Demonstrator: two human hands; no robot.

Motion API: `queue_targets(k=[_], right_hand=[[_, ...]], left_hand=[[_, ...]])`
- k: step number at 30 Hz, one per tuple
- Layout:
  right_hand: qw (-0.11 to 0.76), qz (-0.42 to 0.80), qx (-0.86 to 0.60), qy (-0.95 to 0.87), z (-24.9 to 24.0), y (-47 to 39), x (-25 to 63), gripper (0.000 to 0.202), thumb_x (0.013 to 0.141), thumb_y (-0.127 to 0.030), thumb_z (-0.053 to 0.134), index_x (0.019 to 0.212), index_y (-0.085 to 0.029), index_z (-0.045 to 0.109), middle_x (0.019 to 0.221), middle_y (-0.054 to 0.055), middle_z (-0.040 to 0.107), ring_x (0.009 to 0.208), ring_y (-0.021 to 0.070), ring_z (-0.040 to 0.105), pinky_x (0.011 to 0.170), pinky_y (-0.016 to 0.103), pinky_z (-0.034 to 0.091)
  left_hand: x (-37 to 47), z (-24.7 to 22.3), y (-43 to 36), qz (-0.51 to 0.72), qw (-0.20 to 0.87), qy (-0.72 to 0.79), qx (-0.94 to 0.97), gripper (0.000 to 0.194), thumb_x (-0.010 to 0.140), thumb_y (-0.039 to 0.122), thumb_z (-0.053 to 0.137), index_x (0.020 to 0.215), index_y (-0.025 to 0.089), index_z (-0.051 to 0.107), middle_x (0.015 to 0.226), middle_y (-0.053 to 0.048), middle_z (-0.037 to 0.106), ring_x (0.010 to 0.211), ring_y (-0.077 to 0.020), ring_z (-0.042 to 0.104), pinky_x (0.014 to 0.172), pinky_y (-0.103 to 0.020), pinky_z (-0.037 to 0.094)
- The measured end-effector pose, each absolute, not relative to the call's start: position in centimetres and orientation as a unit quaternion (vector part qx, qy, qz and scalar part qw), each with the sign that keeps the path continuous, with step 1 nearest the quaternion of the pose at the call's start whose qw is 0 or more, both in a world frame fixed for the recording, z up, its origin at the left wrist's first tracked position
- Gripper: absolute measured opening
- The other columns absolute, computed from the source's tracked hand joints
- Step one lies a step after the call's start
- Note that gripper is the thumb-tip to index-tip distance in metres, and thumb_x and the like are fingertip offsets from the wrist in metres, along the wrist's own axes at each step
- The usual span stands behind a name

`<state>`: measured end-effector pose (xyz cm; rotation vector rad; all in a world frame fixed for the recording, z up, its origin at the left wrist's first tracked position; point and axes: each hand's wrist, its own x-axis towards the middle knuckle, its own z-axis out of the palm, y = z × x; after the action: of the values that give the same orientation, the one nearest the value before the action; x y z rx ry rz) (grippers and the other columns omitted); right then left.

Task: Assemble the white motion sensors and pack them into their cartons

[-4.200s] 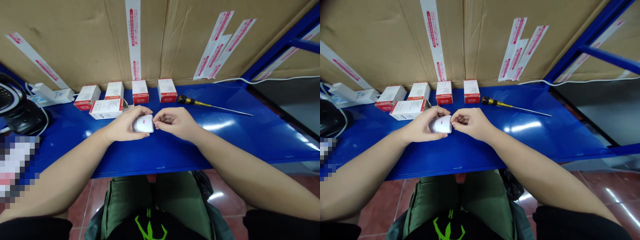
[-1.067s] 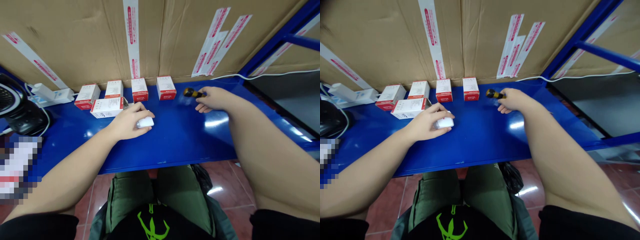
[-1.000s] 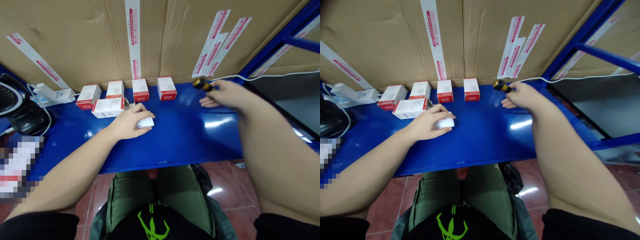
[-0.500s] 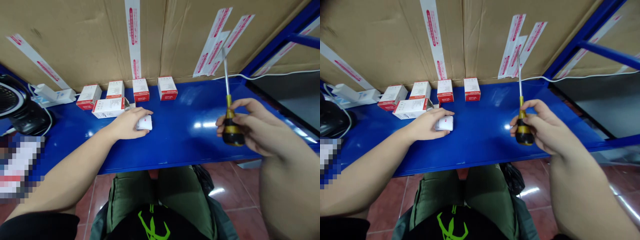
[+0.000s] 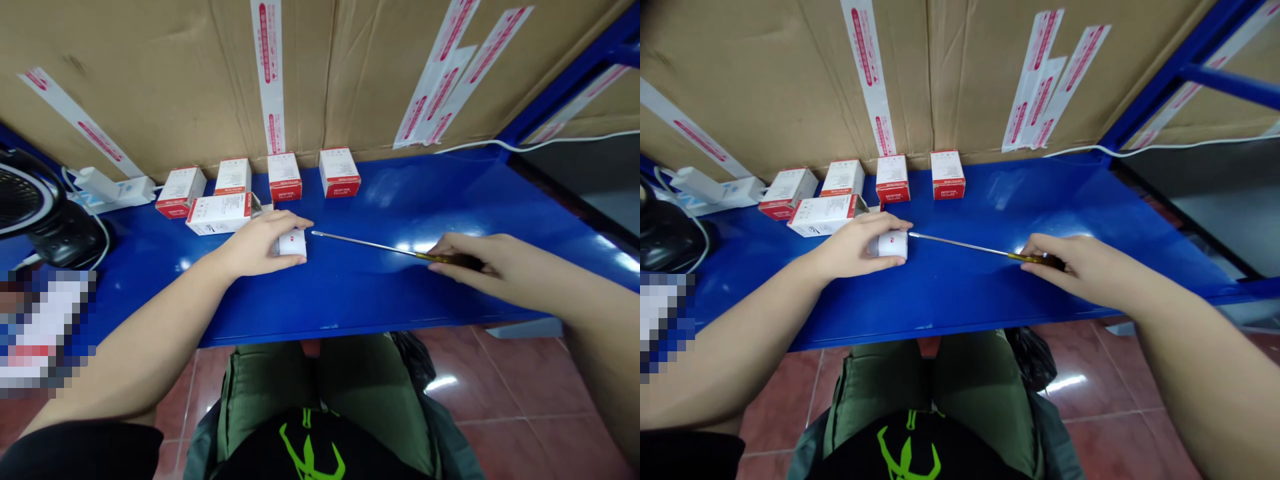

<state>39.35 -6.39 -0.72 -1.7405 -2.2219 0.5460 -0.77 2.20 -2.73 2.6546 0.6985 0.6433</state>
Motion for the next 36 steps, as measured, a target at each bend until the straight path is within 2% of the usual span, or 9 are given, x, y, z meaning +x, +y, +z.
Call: queue_targets(k=[3,7,10,17,22,36], right_hand=[[0.094,0.233,-0.554,-0.793,-0.7,-5.8,39.4,0.026,0.095,-0.051,0.058,0.09,-0.029,0.07,0.083,0.011,0.081,0.07,0.029,0.074,0.071,0.046,0.053],[0.09,0.22,-0.559,-0.794,-0.7,-5.5,39.2,0.026,0.093,-0.051,0.056,0.089,-0.028,0.068,0.083,0.011,0.081,0.071,0.0299,0.075,0.072,0.047,0.052],[0.084,0.212,-0.561,-0.795,-0.8,-5.5,39.1,0.026,0.093,-0.05,0.056,0.088,-0.028,0.068,0.085,0.012,0.082,0.073,0.03,0.075,0.072,0.047,0.053],[0.07,0.211,-0.551,-0.804,-0.7,-5.1,39.1,0.039,0.093,-0.063,0.05,0.088,-0.028,0.068,0.087,0.01,0.083,0.076,0.0319,0.079,0.071,0.046,0.055],[0.065,0.205,-0.551,-0.806,-0.7,-5.0,39.0,0.04,0.093,-0.063,0.048,0.089,-0.028,0.068,0.086,0.01,0.083,0.074,0.0306,0.078,0.071,0.046,0.055],[0.045,0.2,-0.572,-0.794,-0.6,-5.1,38.7,0.043,0.091,-0.065,0.047,0.091,-0.027,0.067,0.086,0.011,0.081,0.07,0.0302,0.074,0.072,0.048,0.055]], left_hand=[[-0.7,-2.7,2.4,0.229,0.171,0.231,0.93,0.044,0.1,0.044,0.079,0.137,0.022,0.075,0.132,-0.013,0.08,0.122,-0.0302,0.079,0.111,-0.05,0.062],[-0.6,-2.8,2.5,0.224,0.181,0.231,0.929,0.033,0.1,0.041,0.077,0.129,0.024,0.08,0.13,-0.011,0.081,0.118,-0.0292,0.079,0.11,-0.05,0.061],[-0.5,-2.9,2.6,0.237,0.178,0.21,0.932,0.029,0.101,0.039,0.077,0.123,0.022,0.082,0.127,-0.012,0.081,0.116,-0.0282,0.079,0.108,-0.047,0.062],[-0.5,-2.9,2.7,0.236,0.181,0.208,0.932,0.028,0.102,0.041,0.076,0.121,0.023,0.084,0.127,-0.011,0.082,0.114,-0.0283,0.08,0.108,-0.047,0.061],[-0.5,-2.9,2.8,0.246,0.174,0.195,0.933,0.027,0.102,0.04,0.076,0.12,0.021,0.084,0.126,-0.012,0.082,0.113,-0.028,0.08,0.107,-0.046,0.062],[-0.6,-3.1,2.9,0.239,0.184,0.2,0.932,0.025,0.103,0.041,0.077,0.119,0.025,0.086,0.127,-0.011,0.082,0.112,-0.0278,0.08,0.107,-0.047,0.062]])
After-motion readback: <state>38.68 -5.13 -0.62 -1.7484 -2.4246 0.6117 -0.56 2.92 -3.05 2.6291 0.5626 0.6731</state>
